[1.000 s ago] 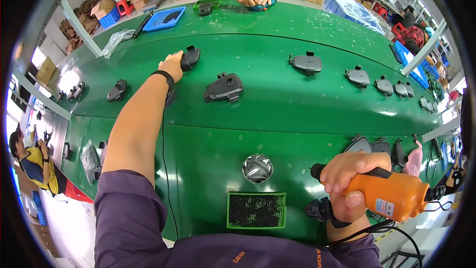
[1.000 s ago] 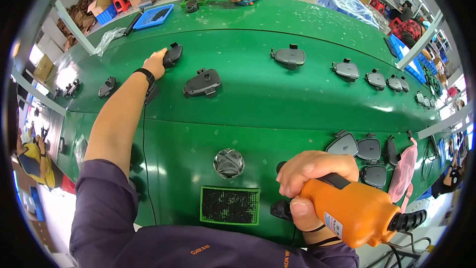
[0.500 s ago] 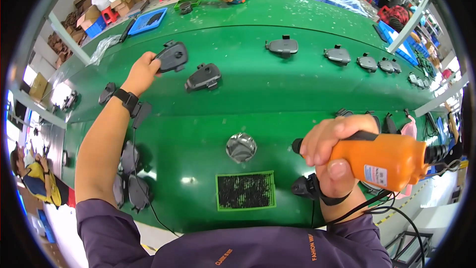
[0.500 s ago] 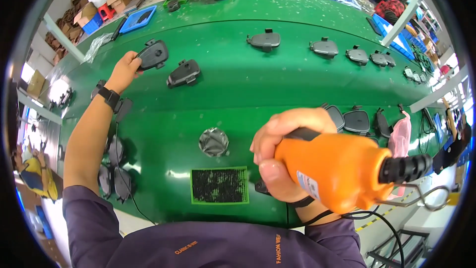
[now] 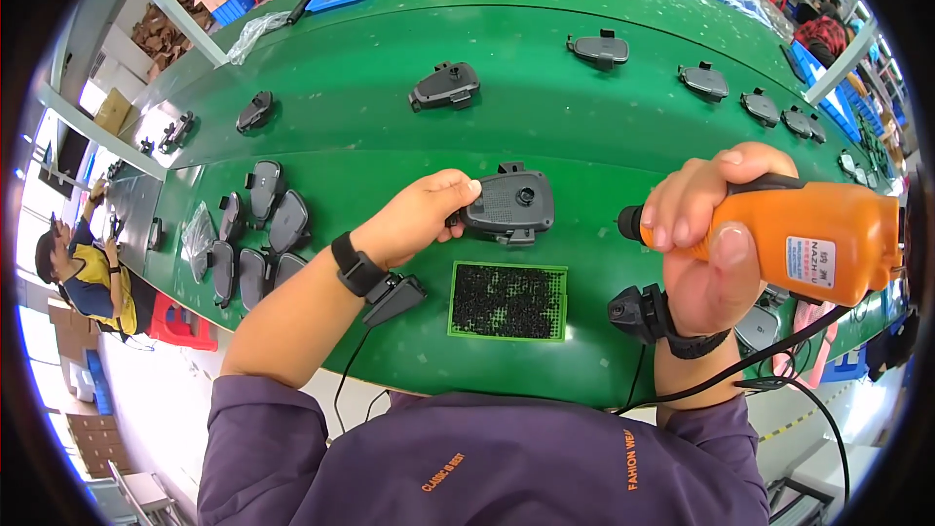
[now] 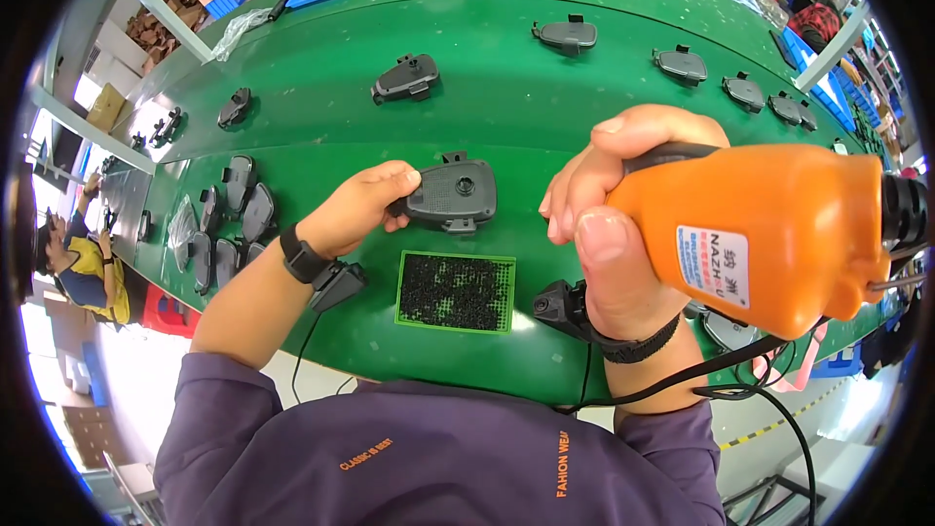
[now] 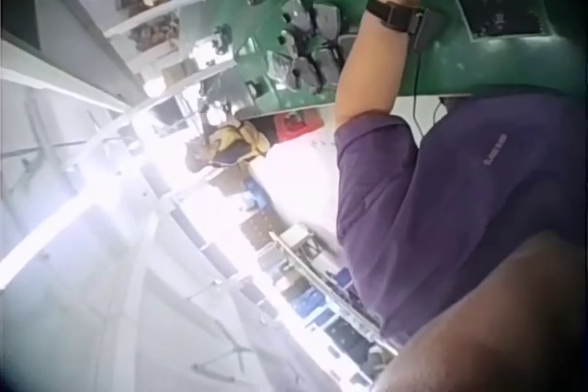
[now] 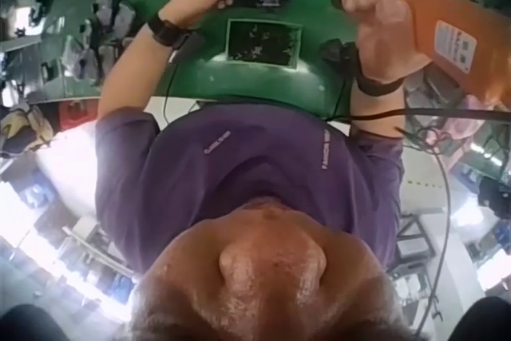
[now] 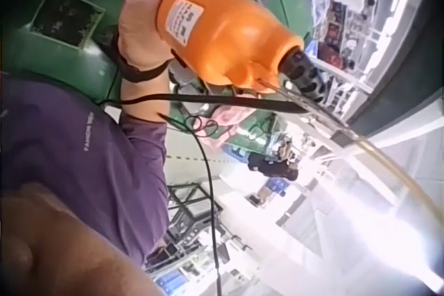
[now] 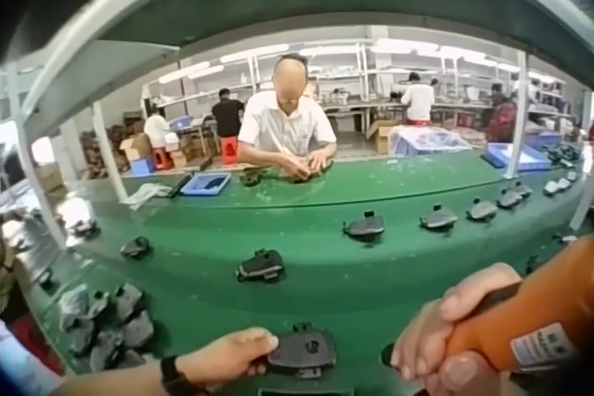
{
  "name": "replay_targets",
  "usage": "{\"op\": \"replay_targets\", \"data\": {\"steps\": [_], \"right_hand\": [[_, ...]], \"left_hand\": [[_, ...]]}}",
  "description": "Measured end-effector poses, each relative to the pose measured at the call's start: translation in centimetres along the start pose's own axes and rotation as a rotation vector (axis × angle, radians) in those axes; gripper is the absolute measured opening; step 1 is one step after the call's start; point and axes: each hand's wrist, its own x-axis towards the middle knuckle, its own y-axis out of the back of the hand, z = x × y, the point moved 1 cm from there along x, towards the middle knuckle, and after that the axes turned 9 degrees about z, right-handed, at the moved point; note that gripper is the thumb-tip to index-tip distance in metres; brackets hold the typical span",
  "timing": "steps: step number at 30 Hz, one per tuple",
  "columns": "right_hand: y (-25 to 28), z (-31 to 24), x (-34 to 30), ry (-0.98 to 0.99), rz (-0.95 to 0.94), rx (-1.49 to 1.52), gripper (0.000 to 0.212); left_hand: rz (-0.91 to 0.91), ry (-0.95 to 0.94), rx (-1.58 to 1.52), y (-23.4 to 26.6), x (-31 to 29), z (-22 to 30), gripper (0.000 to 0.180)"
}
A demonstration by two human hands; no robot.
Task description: Assemble small plastic components by inserting screws and using an electric screwdriver.
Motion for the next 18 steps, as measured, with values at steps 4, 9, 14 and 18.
{"op": "replay_targets", "data": {"steps": [4, 9, 14, 18], "right_hand": [[-0.2, -0.3, -0.2, -0.004, -0.005, -0.008, 0.044], [-0.4, 0.4, -0.3, -0.019, -0.028, -0.015, 0.045], [0.2, 0.7, 0.2, -0.022, -0.055, -0.052, 0.045], [-0.4, 1.2, 0.2, -0.066, -0.12, -0.004, 0.046]], "left_hand": [[-0.02, 0.048, 0.043, -0.1, 0.1, -0.9, 0.03], [0.225, -0.142, 0.23, -0.8, -0.3, -1.2, 0.026], [0.491, -0.775, 0.643, -2.1, -3.5, 2.0, 0.028], [-0.023, -0.743, 0.721, -5.2, -6.4, 0.3, 0.024]]}}
